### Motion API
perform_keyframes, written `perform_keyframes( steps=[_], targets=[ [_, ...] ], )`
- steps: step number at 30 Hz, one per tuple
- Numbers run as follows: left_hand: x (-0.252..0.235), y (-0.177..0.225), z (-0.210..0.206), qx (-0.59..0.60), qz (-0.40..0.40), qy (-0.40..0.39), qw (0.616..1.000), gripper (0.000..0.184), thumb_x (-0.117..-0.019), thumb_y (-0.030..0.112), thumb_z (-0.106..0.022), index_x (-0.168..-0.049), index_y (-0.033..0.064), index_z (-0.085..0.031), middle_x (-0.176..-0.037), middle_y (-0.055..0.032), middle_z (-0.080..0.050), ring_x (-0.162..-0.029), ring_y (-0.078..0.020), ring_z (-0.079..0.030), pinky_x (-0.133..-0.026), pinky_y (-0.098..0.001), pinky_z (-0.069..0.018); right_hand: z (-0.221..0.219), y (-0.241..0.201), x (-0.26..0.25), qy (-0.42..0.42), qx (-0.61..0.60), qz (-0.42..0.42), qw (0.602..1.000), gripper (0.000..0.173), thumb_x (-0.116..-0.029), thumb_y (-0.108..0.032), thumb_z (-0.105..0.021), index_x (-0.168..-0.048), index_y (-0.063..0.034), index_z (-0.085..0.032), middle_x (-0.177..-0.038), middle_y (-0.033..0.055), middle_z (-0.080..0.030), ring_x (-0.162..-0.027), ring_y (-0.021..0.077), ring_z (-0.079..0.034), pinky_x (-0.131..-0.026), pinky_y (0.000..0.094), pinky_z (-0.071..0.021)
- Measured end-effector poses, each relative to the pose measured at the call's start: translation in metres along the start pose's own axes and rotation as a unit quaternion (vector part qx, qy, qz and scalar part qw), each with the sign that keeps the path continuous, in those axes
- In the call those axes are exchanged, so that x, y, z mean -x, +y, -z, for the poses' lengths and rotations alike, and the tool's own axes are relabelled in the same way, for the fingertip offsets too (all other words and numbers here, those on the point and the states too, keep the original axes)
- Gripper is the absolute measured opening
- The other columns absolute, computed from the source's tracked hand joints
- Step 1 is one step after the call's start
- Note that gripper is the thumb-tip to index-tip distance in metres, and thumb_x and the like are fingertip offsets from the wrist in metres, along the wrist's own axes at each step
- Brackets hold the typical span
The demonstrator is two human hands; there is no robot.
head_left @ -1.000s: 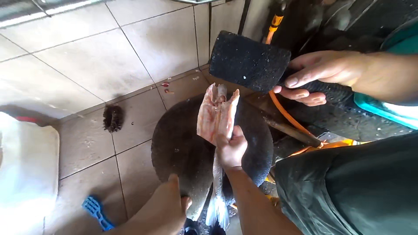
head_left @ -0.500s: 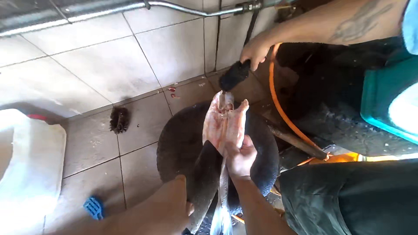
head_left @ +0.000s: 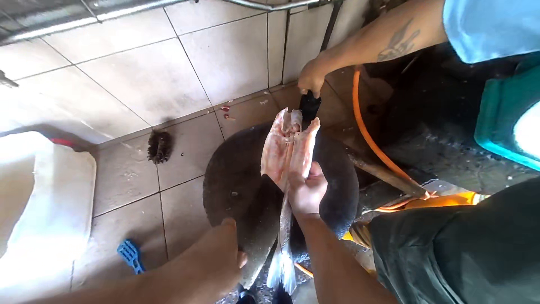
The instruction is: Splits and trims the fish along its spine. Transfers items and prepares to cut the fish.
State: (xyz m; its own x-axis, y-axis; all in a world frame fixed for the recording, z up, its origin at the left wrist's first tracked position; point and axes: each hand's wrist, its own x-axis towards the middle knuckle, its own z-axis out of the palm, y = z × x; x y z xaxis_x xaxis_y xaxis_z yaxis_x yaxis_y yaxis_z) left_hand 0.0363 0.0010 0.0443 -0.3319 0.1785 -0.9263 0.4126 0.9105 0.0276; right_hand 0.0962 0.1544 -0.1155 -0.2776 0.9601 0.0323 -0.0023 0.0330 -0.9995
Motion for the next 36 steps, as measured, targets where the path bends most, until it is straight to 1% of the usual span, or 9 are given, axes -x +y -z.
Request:
perform_keyframes(
  steps=[2, 3, 6, 11, 19, 27, 30, 34, 36],
  targets=[
    [0.004, 0.015, -0.004, -0.013, 0.031, 0.015, 0.999, 0.04, -0.1051, 0.03, -0.061, -0.129, 0.0061, -0.041, -0.084, -0.01, -0.062, -0.061, -0.0198, -0.066, -0.061, -0.0352, -0.06, 0.0, 0.001, -0.002, 0.01, -0.01, 0.002, 1.0, 0.013, -0.0731, -0.006, -0.067, -0.082, -0.0135, -0.062, -0.066, -0.0021, -0.064, -0.057, 0.0086, -0.064, -0.05, 0.029, -0.053],
    [0.006, 0.022, -0.013, 0.006, 0.044, 0.036, 0.998, 0.043, -0.1056, 0.028, -0.061, -0.136, 0.0031, -0.043, -0.092, -0.0124, -0.062, -0.069, -0.022, -0.065, -0.069, -0.0377, -0.0575, -0.001, 0.001, -0.002, 0.009, -0.012, 0.003, 1.0, 0.013, -0.0734, -0.006, -0.067, -0.083, -0.0135, -0.062, -0.066, -0.0022, -0.065, -0.058, 0.0085, -0.064, -0.05, 0.0292, -0.0535],
    [-0.015, 0.004, -0.044, 0.051, -0.005, 0.083, 0.995, 0.052, -0.1008, 0.032, -0.066, -0.135, 0.004, -0.038, -0.097, -0.0155, -0.063, -0.072, -0.0265, -0.07, -0.069, -0.0431, -0.0616, -0.001, 0.003, -0.002, 0.002, -0.011, 0.003, 1.0, 0.013, -0.0727, -0.007, -0.067, -0.081, -0.0144, -0.06, -0.064, -0.002, -0.063, -0.055, 0.0093, -0.063, -0.048, 0.0307, -0.0518],
    [-0.003, -0.005, -0.036, 0.014, -0.012, 0.065, 0.998, 0.057, -0.1011, 0.033, -0.066, -0.14, 0.0035, -0.037, -0.101, -0.0173, -0.063, -0.075, -0.0278, -0.07, -0.07, -0.0446, -0.0608, 0.006, -0.001, -0.011, -0.053, 0.033, -0.013, 0.998, 0.013, -0.072, -0.011, -0.069, -0.081, -0.0147, -0.061, -0.064, -0.0017, -0.062, -0.055, 0.0109, -0.062, -0.048, 0.0343, -0.0505],
    [0.004, 0.0, -0.059, 0.054, 0.018, 0.097, 0.994, 0.066, -0.0995, 0.034, -0.068, -0.147, 0.002, -0.034, -0.116, -0.0226, -0.064, -0.104, -0.0358, -0.069, -0.091, -0.0513, -0.0573, 0.007, -0.002, -0.009, -0.059, 0.1, 0.003, 0.993, 0.011, -0.0739, -0.014, -0.068, -0.081, -0.0163, -0.06, -0.061, -0.0032, -0.059, -0.053, 0.0107, -0.06, -0.048, 0.036, -0.0482],
    [0.006, 0.003, -0.071, 0.079, 0.04, 0.103, 0.991, 0.063, -0.0975, 0.032, -0.071, -0.142, 0.0012, -0.038, -0.109, -0.0207, -0.065, -0.091, -0.033, -0.072, -0.082, -0.0489, -0.0602, 0.007, 0.005, -0.01, -0.056, 0.055, 0.002, 0.997, 0.012, -0.0724, -0.016, -0.069, -0.081, -0.0166, -0.06, -0.062, -0.0038, -0.06, -0.054, 0.0102, -0.06, -0.048, 0.036, -0.0483],
    [0.018, -0.008, -0.08, 0.084, 0.017, 0.105, 0.991, 0.065, -0.0983, 0.031, -0.07, -0.143, -0.0059, -0.039, -0.114, -0.0271, -0.066, -0.104, -0.0413, -0.069, -0.091, -0.0552, -0.0564, 0.009, 0.004, -0.012, -0.065, 0.012, 0.001, 0.998, 0.011, -0.0734, -0.012, -0.069, -0.081, -0.0149, -0.062, -0.065, -0.0029, -0.063, -0.056, 0.0094, -0.063, -0.05, 0.033, -0.0518],
    [0.012, -0.007, -0.085, 0.079, 0.045, 0.095, 0.991, 0.065, -0.0961, 0.032, -0.073, -0.14, -0.0022, -0.039, -0.113, -0.0243, -0.065, -0.107, -0.0394, -0.068, -0.091, -0.0526, -0.0562, 0.009, 0.005, -0.011, -0.059, -0.006, 0.004, 0.998, 0.012, -0.0745, -0.01, -0.07, -0.081, -0.0144, -0.061, -0.065, -0.0029, -0.062, -0.057, 0.0084, -0.062, -0.051, 0.0309, -0.0515],
    [0.017, 0.001, -0.085, 0.093, 0.051, 0.087, 0.991, 0.066, -0.0986, 0.032, -0.069, -0.144, -0.003, -0.037, -0.12, -0.0257, -0.064, -0.114, -0.0397, -0.066, -0.096, -0.052, -0.0542, 0.007, 0.005, -0.012, -0.06, 0.007, 0.011, 0.998, 0.012, -0.0739, -0.01, -0.07, -0.08, -0.0149, -0.061, -0.064, -0.0034, -0.062, -0.057, 0.0079, -0.062, -0.051, 0.0313, -0.051]
  ],
)
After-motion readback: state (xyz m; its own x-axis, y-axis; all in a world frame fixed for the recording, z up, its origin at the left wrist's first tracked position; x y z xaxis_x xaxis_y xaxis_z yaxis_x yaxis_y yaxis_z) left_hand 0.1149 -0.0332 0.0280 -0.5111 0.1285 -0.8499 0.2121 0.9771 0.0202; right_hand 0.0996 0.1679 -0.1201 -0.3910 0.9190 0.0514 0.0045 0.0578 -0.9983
